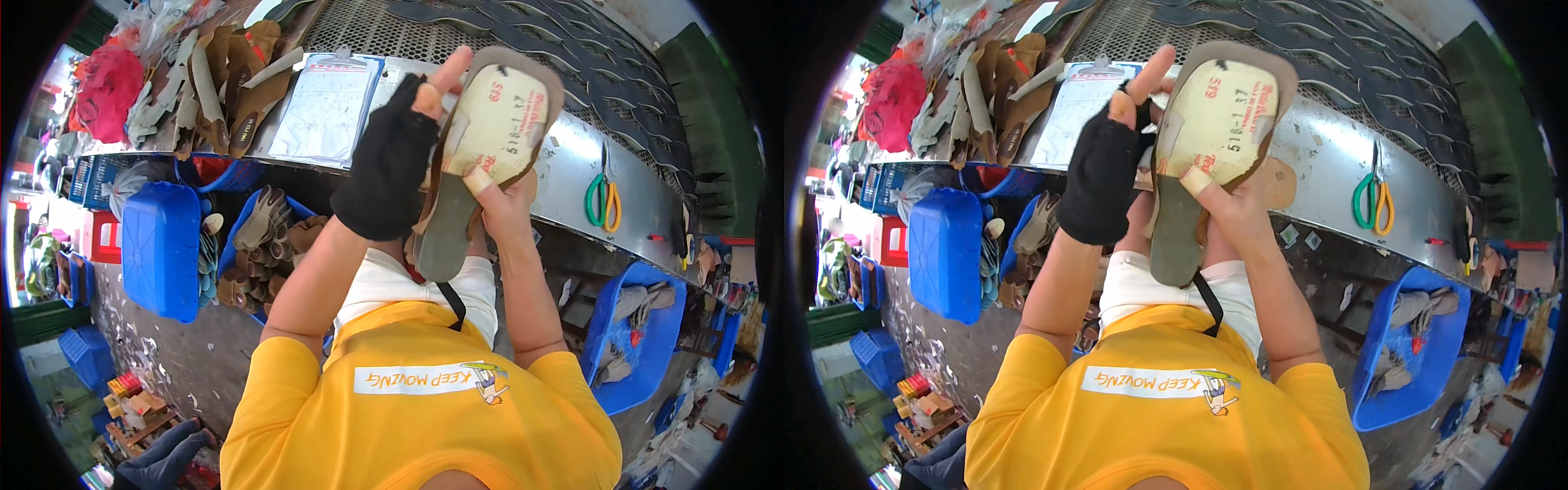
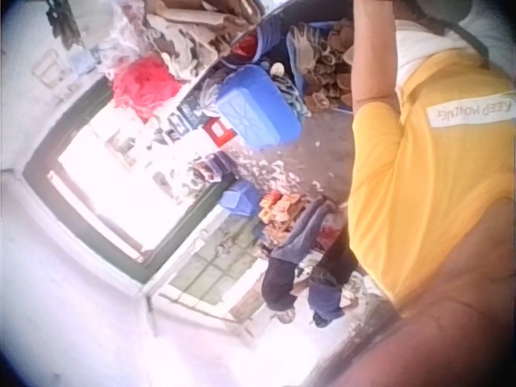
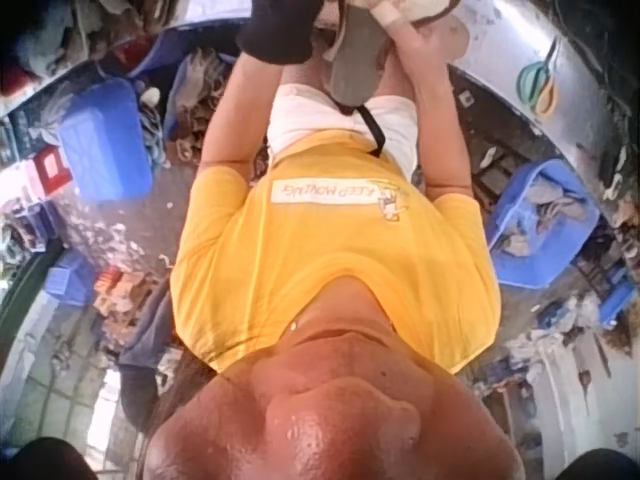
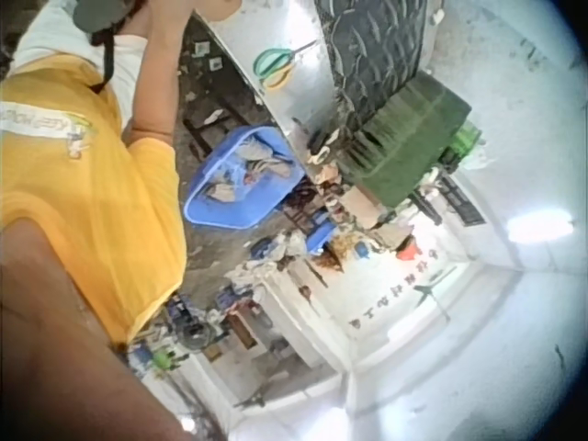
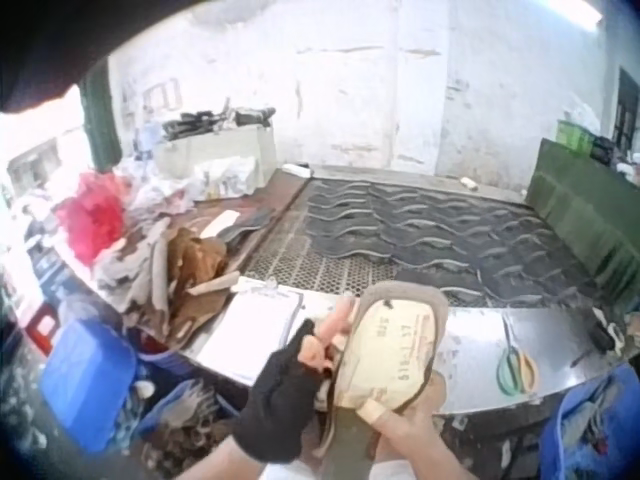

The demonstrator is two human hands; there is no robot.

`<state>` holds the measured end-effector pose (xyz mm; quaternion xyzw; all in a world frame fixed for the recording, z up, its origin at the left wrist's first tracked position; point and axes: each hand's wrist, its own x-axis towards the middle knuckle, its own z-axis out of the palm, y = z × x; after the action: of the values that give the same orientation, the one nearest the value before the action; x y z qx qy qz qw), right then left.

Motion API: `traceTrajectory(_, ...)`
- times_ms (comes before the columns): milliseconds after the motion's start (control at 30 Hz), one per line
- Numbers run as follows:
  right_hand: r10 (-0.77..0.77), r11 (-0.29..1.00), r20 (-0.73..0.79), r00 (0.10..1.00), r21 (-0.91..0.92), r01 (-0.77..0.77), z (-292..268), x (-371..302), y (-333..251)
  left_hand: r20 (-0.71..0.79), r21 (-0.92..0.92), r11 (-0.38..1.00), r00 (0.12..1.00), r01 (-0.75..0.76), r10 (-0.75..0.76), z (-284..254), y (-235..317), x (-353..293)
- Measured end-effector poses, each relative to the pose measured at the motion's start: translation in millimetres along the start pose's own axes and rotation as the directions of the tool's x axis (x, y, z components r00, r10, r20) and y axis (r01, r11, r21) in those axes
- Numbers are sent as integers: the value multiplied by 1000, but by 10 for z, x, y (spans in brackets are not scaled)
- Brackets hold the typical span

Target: The recorder is assembling and inspecting shoe components, applying labels, and documenting progress on a clipboard.

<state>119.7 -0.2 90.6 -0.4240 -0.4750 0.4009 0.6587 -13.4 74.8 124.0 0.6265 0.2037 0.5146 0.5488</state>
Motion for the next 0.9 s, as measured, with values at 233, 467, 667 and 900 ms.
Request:
traceTrajectory(233, 79, 987, -33, 996, 143, -73, -83, 82, 83, -33, 192, 980, 999, 46, -41, -104, -356, -324)
traceTrajectory(467, 159, 963, -68, 985, 229, -139, 4, 44, 25, 33, -214, 919, 943, 331, -332, -15, -172, -404)
traceTrajectory(667, 81, 980, -132, 988, 190, -55, -21, 56, 55, 132, 151, 941, 937, 303, -323, 11, -14, -329)
traceTrajectory(900, 39, 960, -219, 975, 280, 24, -42, 130, 35, 350, -158, 846, 830, 509, -434, -171, -95, -412)
